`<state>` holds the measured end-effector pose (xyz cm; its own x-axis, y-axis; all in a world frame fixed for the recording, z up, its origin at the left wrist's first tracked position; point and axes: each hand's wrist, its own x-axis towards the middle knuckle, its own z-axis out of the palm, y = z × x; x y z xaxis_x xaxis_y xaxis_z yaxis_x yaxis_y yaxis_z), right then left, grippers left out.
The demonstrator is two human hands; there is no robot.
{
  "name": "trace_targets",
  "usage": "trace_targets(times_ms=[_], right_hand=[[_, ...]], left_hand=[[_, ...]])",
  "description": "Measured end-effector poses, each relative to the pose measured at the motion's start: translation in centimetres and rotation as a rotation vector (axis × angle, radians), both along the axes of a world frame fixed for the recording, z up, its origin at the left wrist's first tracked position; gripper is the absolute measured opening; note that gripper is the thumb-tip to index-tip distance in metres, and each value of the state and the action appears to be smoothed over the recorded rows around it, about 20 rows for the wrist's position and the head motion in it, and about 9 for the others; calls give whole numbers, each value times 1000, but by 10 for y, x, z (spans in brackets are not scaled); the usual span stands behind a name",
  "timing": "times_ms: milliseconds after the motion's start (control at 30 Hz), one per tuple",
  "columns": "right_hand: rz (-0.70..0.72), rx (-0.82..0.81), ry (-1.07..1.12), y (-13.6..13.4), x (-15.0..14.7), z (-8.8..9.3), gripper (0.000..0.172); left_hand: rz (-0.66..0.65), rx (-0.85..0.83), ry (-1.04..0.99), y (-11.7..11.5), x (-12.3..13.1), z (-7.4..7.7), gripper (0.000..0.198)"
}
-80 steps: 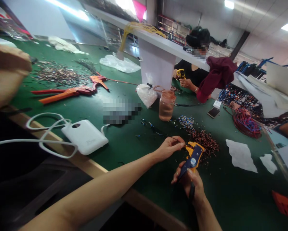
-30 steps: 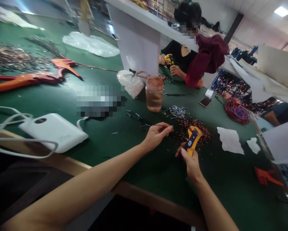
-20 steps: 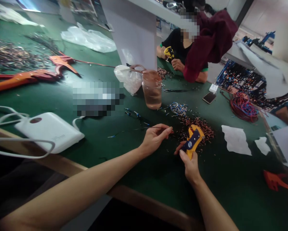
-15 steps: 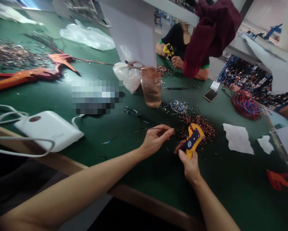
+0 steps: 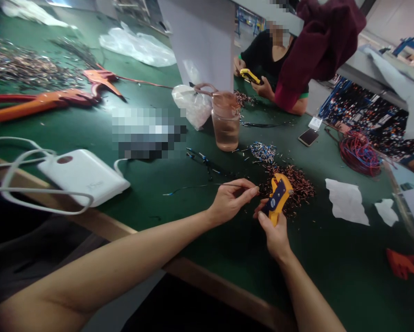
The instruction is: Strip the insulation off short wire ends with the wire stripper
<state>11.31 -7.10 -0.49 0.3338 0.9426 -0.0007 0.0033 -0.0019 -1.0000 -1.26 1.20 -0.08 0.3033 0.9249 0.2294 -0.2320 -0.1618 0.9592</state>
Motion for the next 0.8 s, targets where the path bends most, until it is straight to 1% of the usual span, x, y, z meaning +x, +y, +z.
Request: trace_targets(times_ms=[133, 233, 300, 367, 433, 567, 667, 800], right_hand=[[12, 4, -41, 0, 1, 1, 28], [38, 28, -134, 0, 3, -2, 23], [46, 51, -154, 1, 4, -5, 23], [44, 66, -108, 2, 5, -10, 25], [11, 62, -37, 3, 5, -14, 27], [-55, 7, 17, 4, 3, -19, 35], [-52, 9, 70, 5, 2, -19, 40], [23, 33, 262, 4, 6, -15, 26]], left_hand=[[-23, 50, 30, 0, 0, -2, 27], [-28, 87, 44, 0, 0, -2, 27], [-36, 102, 53, 0, 0, -1, 26], [-47, 117, 59, -1, 0, -1, 26], [-60, 129, 60, 0, -1, -2, 27], [-71, 137, 55, 0, -1, -3, 28], [-77, 80, 34, 3, -1, -4, 29], [-42, -65, -32, 9, 0, -5, 30]])
